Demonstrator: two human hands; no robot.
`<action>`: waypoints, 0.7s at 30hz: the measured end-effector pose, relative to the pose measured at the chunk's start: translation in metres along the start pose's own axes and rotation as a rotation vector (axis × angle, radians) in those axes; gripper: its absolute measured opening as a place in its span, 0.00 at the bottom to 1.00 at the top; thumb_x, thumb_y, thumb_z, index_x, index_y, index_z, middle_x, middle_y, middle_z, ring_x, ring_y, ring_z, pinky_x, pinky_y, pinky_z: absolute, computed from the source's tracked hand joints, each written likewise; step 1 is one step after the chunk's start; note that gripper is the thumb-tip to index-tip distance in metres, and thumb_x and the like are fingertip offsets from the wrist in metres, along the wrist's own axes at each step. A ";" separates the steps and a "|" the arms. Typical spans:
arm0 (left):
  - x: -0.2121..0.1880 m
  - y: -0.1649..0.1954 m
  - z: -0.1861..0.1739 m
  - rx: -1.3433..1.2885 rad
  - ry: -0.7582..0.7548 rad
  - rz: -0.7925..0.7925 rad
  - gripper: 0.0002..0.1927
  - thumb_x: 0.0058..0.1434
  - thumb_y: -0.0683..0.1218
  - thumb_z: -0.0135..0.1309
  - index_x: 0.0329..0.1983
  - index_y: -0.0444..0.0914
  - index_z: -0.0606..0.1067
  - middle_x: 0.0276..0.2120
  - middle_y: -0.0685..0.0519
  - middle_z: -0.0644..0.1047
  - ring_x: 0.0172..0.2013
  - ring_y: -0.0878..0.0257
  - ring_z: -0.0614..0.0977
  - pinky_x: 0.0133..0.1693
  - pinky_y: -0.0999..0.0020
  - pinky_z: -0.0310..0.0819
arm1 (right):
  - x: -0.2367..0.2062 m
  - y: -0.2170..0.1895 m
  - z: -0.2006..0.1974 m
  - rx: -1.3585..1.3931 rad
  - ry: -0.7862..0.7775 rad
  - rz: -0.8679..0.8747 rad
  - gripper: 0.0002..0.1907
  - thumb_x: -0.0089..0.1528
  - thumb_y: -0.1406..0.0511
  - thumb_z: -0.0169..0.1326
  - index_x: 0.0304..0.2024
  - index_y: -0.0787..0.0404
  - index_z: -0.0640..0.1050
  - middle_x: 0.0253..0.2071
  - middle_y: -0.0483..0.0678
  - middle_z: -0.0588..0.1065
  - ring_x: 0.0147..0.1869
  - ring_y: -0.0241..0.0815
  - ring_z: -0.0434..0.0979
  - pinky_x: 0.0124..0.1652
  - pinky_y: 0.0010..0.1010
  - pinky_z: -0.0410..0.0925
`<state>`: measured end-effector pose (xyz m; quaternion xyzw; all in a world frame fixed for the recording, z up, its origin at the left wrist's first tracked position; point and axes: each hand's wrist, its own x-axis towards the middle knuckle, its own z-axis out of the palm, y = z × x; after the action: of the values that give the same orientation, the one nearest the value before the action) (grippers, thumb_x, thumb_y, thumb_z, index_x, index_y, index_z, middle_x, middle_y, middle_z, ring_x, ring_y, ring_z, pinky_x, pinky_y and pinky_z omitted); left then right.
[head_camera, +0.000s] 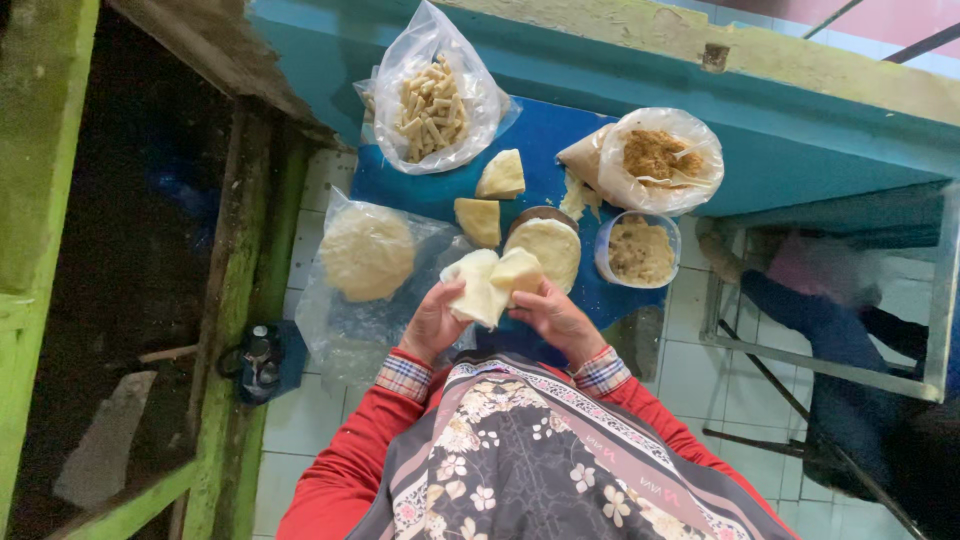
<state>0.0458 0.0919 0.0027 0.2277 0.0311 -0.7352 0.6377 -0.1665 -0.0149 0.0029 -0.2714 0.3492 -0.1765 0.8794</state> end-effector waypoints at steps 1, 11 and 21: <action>-0.003 0.000 0.004 0.031 0.003 0.038 0.27 0.64 0.43 0.54 0.66 0.33 0.68 0.57 0.47 0.78 0.55 0.55 0.80 0.54 0.57 0.76 | 0.000 -0.004 0.001 -0.032 -0.004 -0.035 0.33 0.62 0.70 0.60 0.69 0.56 0.66 0.61 0.46 0.73 0.60 0.39 0.76 0.53 0.35 0.72; 0.010 -0.040 0.011 0.319 0.271 0.120 0.29 0.60 0.42 0.60 0.65 0.38 0.67 0.54 0.52 0.76 0.52 0.60 0.80 0.45 0.61 0.78 | 0.010 0.002 0.010 0.217 0.057 -0.087 0.29 0.63 0.70 0.58 0.66 0.57 0.68 0.57 0.47 0.76 0.58 0.42 0.78 0.50 0.38 0.73; 0.033 -0.066 -0.015 0.490 0.252 0.287 0.21 0.60 0.37 0.61 0.57 0.34 0.72 0.48 0.50 0.80 0.46 0.62 0.83 0.46 0.68 0.80 | 0.000 0.009 0.024 -0.001 0.187 -0.113 0.32 0.60 0.66 0.61 0.65 0.56 0.65 0.55 0.42 0.76 0.58 0.35 0.78 0.49 0.31 0.75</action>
<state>-0.0148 0.0789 -0.0390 0.4660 -0.1005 -0.5894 0.6522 -0.1487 0.0004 0.0121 -0.2733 0.4140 -0.2502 0.8315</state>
